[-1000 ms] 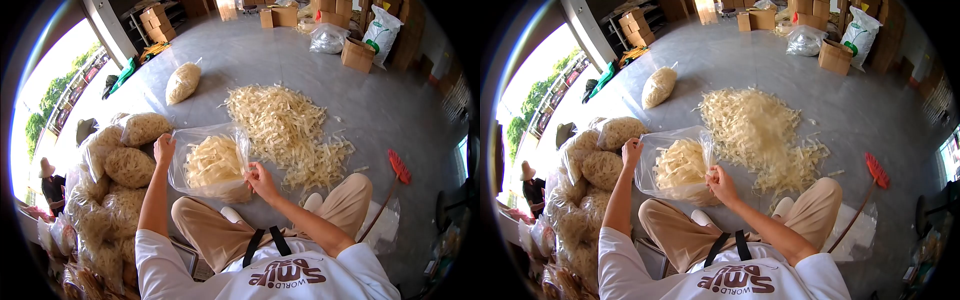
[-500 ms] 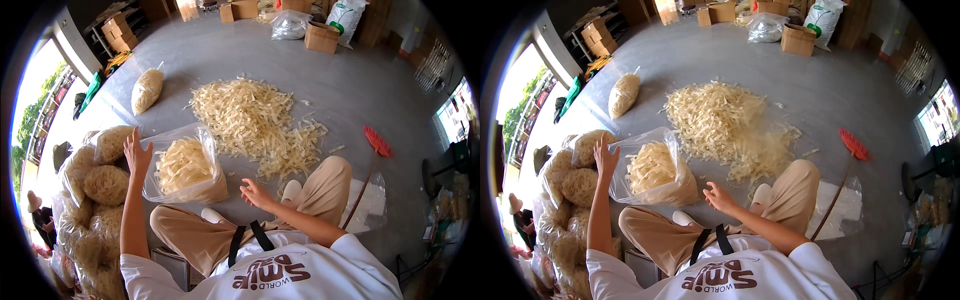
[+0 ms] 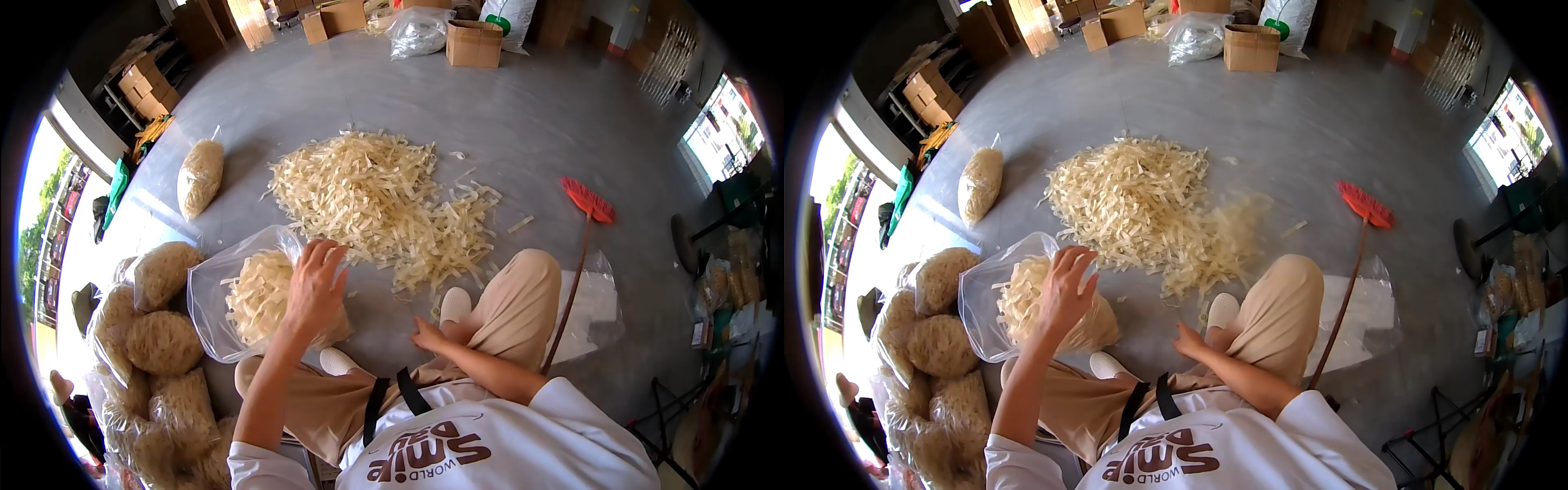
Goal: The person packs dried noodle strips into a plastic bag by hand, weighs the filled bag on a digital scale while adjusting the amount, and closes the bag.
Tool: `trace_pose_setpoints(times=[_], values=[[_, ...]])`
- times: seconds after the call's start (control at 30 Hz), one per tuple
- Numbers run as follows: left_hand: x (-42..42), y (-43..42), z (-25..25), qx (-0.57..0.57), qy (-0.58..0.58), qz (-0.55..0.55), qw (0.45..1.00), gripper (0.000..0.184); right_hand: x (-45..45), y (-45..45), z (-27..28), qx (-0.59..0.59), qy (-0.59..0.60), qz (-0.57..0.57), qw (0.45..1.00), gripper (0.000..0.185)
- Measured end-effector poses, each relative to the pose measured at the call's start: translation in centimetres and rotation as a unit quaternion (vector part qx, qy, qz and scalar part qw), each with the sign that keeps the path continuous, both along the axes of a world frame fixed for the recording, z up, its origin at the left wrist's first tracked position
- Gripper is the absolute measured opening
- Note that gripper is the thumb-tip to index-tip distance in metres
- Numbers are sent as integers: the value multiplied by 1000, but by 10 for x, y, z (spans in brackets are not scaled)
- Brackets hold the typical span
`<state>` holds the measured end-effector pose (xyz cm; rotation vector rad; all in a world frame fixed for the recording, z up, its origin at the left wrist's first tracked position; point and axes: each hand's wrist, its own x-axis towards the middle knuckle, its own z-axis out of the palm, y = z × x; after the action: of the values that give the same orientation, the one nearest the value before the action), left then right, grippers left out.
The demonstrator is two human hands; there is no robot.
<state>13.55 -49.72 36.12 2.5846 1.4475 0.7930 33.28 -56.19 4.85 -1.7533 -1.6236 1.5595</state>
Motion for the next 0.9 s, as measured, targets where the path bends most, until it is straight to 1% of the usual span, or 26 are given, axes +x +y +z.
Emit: trace_pose_setpoints(times=[0.03, 0.07, 0.13, 0.2, 0.23, 0.27, 0.3, 0.33, 0.37, 0.4, 0.43, 0.47, 0.5, 0.53, 0.57, 0.6, 0.63, 0.67, 0.7, 0.73, 0.77, 0.8, 0.83, 0.87, 0.9], values=[[12, 1, -13, -19, 3, -30, 999, 34, -2, 0, -2, 43, 20, -27, 998, 57], [23, 2, -27, -52, -3, -68, 996, 34, -2, 3, -4, 39, 21, -30, 999, 57], [44, 2, -67, -115, -30, -94, 988, 32, -3, 17, 8, -5, 19, -63, 998, 61], [53, 6, -133, -230, -69, -93, 966, 43, 0, 36, 19, 4, 7, -70, 998, 64], [54, 8, -164, -237, -69, -91, 965, 43, 3, 44, 21, 18, -7, -77, 997, 66], [55, 9, -194, -291, -94, -55, 950, 51, 7, 54, 9, 11, -8, -76, 997, 66], [54, 9, -221, -345, -118, -19, 931, 61, 13, 66, -15, 116, -87, -91, 985, 70], [51, 9, -246, -351, -118, -19, 928, 61, 21, 76, -30, 218, -165, -104, 956, 75], [49, 17, -275, -390, -111, 87, 910, 69, 37, 100, -32, 131, -129, -154, 971, 78], [46, 21, -300, -419, -101, 194, 881, 78, 57, 123, -31, 47, -92, -202, 974, 81], [40, 24, -324, -426, -100, 192, 878, 78, 72, 135, -36, 41, -154, -232, 960, 86], [31, 25, -348, -469, -214, 227, 826, 87, 86, 145, -43, 34, -216, -259, 941, 90], [27, 28, -363, -504, -322, 261, 757, 96, 101, 154, -49, 24, -223, -285, 932, 93], [31, 32, -364, -512, -322, 262, 752, 96, 117, 162, -53, 15, -233, -310, 922, 97], [35, 33, -365, -525, -300, 351, 715, 102, 132, 169, -57, 7, -239, -307, 921, 97], [39, 35, -368, -533, -273, 436, 672, 109, 147, 175, -60, -28, -200, -366, 908, 101], [43, 37, -381, -541, -273, 437, 665, 109, 160, 179, -67, -48, -185, -393, 899, 103], [45, 38, -392, -533, -251, 510, 627, 113, 172, 183, -73, -67, -169, -420, 889, 105], [46, 38, -404, -521, -225, 579, 585, 117, 181, 185, -80, -79, -139, -487, 859, 107], [45, 38, -415, -526, -222, 581, 580, 117, 188, 187, -88, -89, -108, -551, 823, 110], [42, 38, -425, -508, -229, 613, 560, 118, 193, 189, -96, -93, -112, -549, 823, 110], [40, 40, -430, -488, -235, 644, 540, 120, 196, 191, -102, -85, -101, -573, 809, 109], [40, 43, -434, -491, -233, 646, 536, 120, 197, 192, -108, -77, -90, -595, 795, 108], [38, 47, -439, -523, -221, 647, 509, 117, 194, 195, -115, -81, -92, -593, 796, 108], [37, 52, -438, -554, -209, 647, 480, 116, 187, 198, -120, -52, -148, -531, 832, 105]])
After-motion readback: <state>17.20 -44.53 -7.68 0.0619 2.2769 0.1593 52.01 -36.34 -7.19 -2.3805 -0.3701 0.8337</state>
